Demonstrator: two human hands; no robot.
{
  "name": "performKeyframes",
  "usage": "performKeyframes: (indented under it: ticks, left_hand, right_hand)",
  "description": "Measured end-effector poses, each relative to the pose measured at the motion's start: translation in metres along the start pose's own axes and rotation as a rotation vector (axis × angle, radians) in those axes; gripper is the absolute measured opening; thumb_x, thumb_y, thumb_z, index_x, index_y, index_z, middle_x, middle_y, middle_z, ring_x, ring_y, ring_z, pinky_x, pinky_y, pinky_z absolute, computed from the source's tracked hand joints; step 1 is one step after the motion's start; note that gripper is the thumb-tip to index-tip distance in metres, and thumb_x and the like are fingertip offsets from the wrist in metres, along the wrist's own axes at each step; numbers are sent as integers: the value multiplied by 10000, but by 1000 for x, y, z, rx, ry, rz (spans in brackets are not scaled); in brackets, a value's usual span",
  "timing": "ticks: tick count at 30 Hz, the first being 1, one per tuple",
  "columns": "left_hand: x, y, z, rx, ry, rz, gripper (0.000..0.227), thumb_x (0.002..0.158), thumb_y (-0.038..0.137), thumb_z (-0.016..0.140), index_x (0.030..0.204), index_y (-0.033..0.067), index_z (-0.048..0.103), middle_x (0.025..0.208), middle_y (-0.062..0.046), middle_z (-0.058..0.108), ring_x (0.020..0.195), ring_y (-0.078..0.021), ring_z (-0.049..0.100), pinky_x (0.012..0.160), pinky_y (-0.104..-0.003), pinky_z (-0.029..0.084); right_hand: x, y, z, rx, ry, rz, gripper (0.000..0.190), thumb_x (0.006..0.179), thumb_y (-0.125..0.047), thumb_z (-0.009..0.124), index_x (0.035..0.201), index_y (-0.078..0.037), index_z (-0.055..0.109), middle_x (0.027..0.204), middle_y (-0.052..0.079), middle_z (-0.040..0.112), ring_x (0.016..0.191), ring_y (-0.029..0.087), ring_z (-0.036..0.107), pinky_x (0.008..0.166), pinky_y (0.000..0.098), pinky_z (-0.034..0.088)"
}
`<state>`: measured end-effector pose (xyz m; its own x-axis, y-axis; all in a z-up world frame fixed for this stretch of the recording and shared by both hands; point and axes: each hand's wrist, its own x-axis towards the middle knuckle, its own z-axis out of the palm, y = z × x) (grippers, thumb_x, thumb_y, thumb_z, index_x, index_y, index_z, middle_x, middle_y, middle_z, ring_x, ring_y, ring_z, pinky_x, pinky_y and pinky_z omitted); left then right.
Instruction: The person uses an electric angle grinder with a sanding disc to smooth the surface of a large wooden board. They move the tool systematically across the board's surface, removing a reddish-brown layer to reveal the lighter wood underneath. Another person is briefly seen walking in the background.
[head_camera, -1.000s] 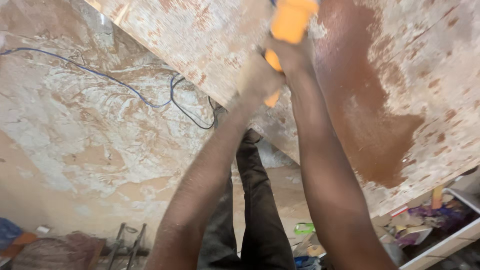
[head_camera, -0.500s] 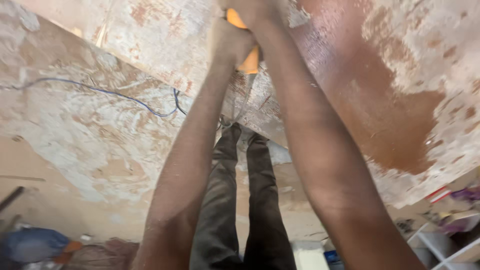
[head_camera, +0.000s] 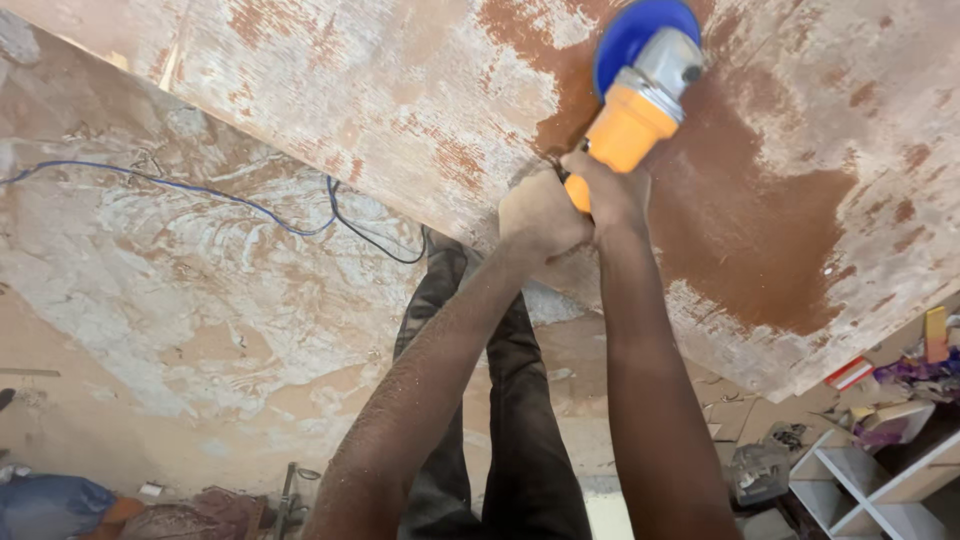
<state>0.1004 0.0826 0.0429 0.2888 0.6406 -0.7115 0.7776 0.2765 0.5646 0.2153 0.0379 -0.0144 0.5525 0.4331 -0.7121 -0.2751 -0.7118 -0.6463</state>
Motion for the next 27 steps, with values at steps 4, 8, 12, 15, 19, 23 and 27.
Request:
performKeyframes:
  ticks: [4,8,12,15,19,23,27]
  left_hand:
    - [11,-19,16,-2,74,-86,615,600,384,869,1070,36,680,951,-183,741,908,-366,740,780,-459,582]
    - [43,-54,12,-449,275,16,498,574,244,877,963,-13,702,820,-108,794,764,-226,809,641,-368,628]
    - [65,-77,-5,-362,240,33,408,719,321,857,962,12,749,868,-54,808,803,-137,792,666,-331,610]
    - [55,-79,7,-301,233,20,465,670,346,882,954,11,728,875,-86,805,793,-176,788,658,-350,609]
    - [29,-54,59,-38,189,18,564,630,345,858,1053,11,690,875,-143,780,812,-268,783,677,-396,608]
    - [-12,-15,98,236,-36,-118,680,735,317,811,1260,-39,564,981,-188,752,932,-341,751,807,-445,609]
    - [-41,-2,112,88,-70,-106,616,604,315,843,1124,43,657,1008,-167,744,946,-340,735,832,-453,580]
  right_hand:
    - [16,11,17,151,-255,-152,306,750,-80,861,1014,-26,714,907,42,721,778,152,709,674,317,594]
    - [9,-39,65,-327,-199,-164,407,682,-309,856,1003,-73,775,922,69,787,818,183,783,724,316,623]
    - [-8,-85,92,-704,-87,-85,622,554,-482,899,996,-73,743,941,92,762,845,225,769,738,355,608]
    - [-13,-74,73,-618,-82,-79,559,528,-460,881,958,-121,772,898,79,773,797,217,762,718,367,604]
    - [-19,-20,13,-138,-146,-81,379,651,-284,870,974,-96,810,912,62,818,752,143,779,674,294,624]
    - [-14,39,-56,13,-42,-63,281,742,-167,857,983,-57,762,922,38,773,785,113,741,688,279,611]
    - [-11,91,-87,-49,65,-15,290,699,-117,873,941,-34,738,902,37,757,776,125,731,673,294,606]
